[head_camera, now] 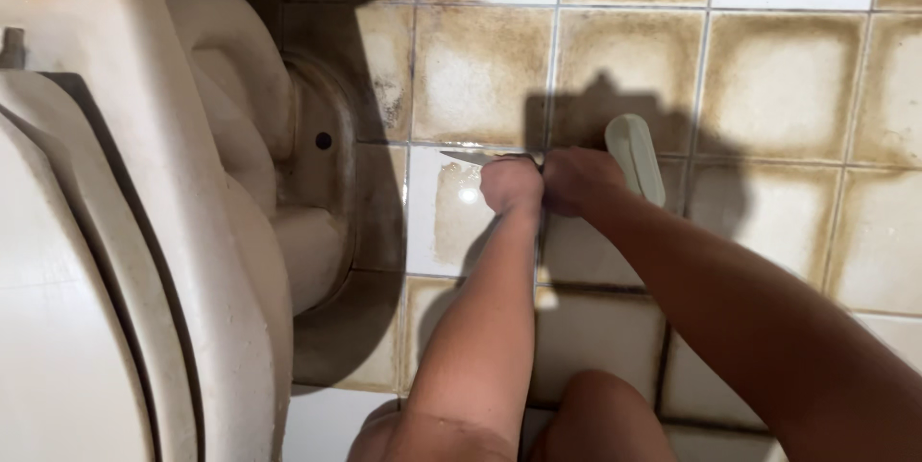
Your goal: The person kneels on the bathroom floor and uses a knife to scrape grime from the grout lines and tile surfaces near the toilet base. They periodically rinse the knife in a bucket of water and continue scraping the same area.
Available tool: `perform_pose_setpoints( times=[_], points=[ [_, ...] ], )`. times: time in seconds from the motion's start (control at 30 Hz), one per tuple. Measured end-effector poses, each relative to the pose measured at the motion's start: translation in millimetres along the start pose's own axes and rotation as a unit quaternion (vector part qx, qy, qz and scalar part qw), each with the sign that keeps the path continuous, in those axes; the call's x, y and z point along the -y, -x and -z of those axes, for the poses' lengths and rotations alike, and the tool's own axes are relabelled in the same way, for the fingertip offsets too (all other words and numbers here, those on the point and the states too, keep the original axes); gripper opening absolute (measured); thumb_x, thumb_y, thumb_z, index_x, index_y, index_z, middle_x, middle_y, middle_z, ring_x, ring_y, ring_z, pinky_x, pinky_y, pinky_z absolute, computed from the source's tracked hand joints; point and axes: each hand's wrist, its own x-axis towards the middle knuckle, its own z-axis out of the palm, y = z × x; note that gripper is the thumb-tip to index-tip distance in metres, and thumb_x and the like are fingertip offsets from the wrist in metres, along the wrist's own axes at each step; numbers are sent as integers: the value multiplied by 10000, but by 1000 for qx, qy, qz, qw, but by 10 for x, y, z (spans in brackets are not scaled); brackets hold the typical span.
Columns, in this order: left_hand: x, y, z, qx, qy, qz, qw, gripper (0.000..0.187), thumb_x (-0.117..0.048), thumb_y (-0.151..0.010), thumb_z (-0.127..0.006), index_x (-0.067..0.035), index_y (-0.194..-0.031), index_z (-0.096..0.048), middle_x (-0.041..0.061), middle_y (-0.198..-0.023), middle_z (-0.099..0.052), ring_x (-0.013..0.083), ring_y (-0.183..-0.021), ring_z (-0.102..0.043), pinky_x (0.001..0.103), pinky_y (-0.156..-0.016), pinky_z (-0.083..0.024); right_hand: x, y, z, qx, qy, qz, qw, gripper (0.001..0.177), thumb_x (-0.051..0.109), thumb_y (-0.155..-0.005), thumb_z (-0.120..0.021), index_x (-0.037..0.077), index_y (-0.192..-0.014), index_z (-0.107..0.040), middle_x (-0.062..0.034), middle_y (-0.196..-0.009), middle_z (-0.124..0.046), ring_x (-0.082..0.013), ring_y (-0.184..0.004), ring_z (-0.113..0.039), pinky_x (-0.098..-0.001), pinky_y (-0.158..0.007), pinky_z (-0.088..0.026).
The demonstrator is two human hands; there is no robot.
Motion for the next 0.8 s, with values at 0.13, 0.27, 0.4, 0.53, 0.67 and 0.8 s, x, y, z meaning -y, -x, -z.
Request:
perform_pose_setpoints(
  times=[0.13,0.27,0.4,0.53,0.67,0.8],
  points=[
    [-167,-27,33,4,-58,-106,993,379,-285,-928,-533,27,-871,-741,267,-930,-741,441,-894,-728,515,-794,-584,72,97,216,7,14,-18,1000,258,233,-814,-669,73,-977,-787,-200,-1079,-754,-368,-1033,-745,-488,-865,-604],
    [-236,-95,-33,-23,-59,-124,990,445,-300,-988,-478,36,-866,-743,284,-922,-736,456,-903,-726,524,-803,-581,67,41,196,-5,-16,-22,1000,319,340,-871,-652,73,-980,-788,-198,-1086,-744,-375,-1048,-723,-499,-897,-572],
    [-4,32,-2,-33,6,-36,999,503,-340,-1010,-457,40,-846,-743,302,-910,-729,490,-908,-706,536,-820,-568,42,80,-28,-9,-48,-16,999,366,383,-884,-659,57,-985,-792,-216,-1105,-740,-378,-1059,-721,-498,-913,-569],
    [-303,-13,100,-34,-20,-54,998,519,-359,-1021,-437,28,-867,-747,290,-937,-734,477,-931,-704,545,-831,-554,43,-22,147,44,12,-20,999,259,242,-834,-649,65,-963,-788,-175,-1079,-761,-362,-1024,-750,-507,-863,-606],
    [-152,89,-33,-12,-11,-18,1000,476,-345,-1009,-465,32,-910,-739,292,-969,-729,477,-951,-701,528,-839,-569,-61,16,36,-5,-29,-6,1000,310,319,-877,-660,50,-969,-782,-203,-1090,-750,-380,-1045,-719,-496,-884,-569],
    [-204,145,-1,11,-28,-94,995,475,-323,-1029,-444,36,-907,-731,293,-959,-735,460,-938,-722,519,-832,-580,1,97,162,24,0,-41,999,273,267,-891,-642,47,-969,-784,-197,-1098,-758,-364,-1026,-744,-483,-856,-589]
  ],
)
